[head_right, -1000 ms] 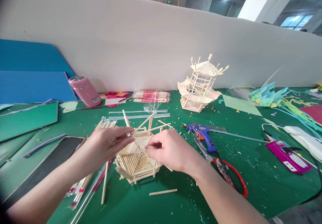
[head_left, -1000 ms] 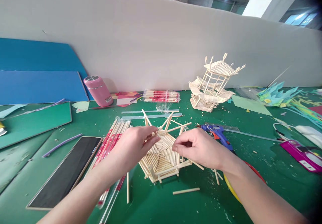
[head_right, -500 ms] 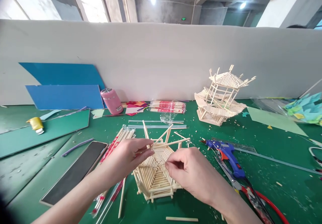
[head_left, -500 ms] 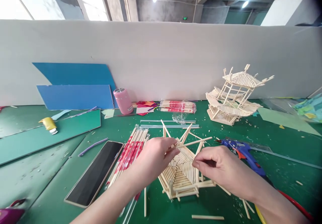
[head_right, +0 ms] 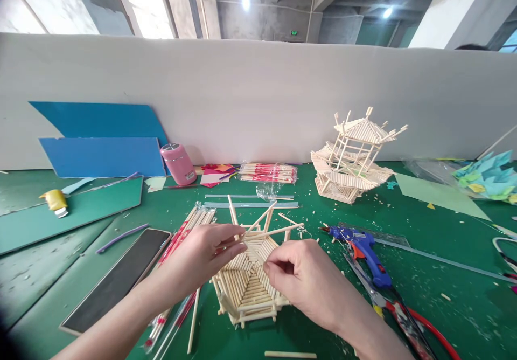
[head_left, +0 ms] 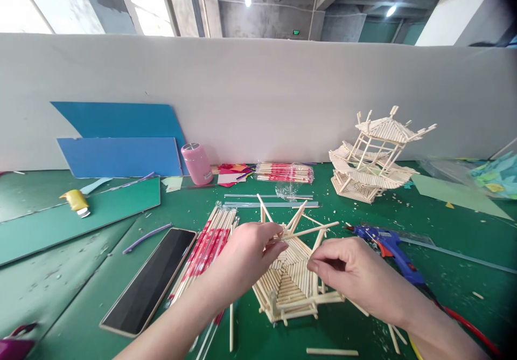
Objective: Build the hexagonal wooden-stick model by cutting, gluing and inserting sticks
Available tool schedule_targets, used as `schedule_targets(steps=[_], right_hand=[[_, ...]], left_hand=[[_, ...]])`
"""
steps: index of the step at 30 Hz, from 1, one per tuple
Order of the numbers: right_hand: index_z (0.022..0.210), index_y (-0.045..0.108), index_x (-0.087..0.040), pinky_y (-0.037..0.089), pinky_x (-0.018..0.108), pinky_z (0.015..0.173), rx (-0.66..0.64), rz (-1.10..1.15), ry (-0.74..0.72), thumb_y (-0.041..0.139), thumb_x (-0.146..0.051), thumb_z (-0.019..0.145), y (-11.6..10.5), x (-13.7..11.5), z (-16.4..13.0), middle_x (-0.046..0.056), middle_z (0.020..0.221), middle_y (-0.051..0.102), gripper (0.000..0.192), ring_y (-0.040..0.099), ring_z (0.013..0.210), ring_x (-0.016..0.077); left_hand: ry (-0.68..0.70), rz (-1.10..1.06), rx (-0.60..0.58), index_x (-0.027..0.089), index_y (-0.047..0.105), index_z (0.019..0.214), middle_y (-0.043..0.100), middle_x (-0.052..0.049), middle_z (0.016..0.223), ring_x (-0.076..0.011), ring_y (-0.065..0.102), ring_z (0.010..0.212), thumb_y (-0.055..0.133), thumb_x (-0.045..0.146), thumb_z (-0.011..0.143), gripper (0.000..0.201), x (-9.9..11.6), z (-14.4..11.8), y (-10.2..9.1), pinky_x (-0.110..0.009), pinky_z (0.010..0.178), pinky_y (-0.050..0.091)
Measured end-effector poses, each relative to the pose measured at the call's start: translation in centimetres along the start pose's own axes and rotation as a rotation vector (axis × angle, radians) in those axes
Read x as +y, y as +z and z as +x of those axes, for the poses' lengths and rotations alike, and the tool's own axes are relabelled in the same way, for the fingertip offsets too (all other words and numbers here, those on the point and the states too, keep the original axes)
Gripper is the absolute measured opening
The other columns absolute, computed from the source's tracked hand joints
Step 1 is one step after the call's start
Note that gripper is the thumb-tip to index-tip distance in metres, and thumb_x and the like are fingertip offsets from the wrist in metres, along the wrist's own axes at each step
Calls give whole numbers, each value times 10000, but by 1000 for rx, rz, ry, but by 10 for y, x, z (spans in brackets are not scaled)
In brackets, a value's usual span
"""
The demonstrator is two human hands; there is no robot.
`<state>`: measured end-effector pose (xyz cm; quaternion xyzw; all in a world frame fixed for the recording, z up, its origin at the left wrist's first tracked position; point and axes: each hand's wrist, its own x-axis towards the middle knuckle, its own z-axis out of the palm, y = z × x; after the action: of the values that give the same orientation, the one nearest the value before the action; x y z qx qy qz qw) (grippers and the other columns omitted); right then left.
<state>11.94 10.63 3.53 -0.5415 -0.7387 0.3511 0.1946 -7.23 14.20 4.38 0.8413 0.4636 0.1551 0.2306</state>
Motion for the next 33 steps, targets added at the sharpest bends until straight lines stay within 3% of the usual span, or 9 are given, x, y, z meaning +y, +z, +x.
schedule_targets(steps=[5, 26, 33], right_hand=[[629, 620, -179, 283, 237, 455, 9, -2, -7, 440, -268, 799, 0, 0, 0, -6, 590, 516, 263, 409, 526, 102], [652, 574, -181, 263, 244, 472, -26, 4, 10, 413, -226, 812, 2, 2, 0, -21, 618, 473, 232, 371, 548, 97], [652, 552, -180, 261, 250, 480, -34, 4, 8, 398, -226, 825, 2, 3, -1, -19, 620, 454, 237, 359, 553, 99]], left_hand=[[-5, 18, 8, 139, 615, 773, 572, -13, 614, -113, 452, 532, 483, 235, 824, 170, 1, 0, 0, -230, 494, 382], [-22, -43, 34, 136, 652, 878, 661, -61, 729, -133, 547, 585, 522, 243, 797, 187, -1, 0, 2, -247, 526, 436], [16, -3, 58, 142, 653, 841, 632, -30, 641, -120, 520, 541, 520, 231, 799, 166, -2, 0, 2, -231, 494, 408]])
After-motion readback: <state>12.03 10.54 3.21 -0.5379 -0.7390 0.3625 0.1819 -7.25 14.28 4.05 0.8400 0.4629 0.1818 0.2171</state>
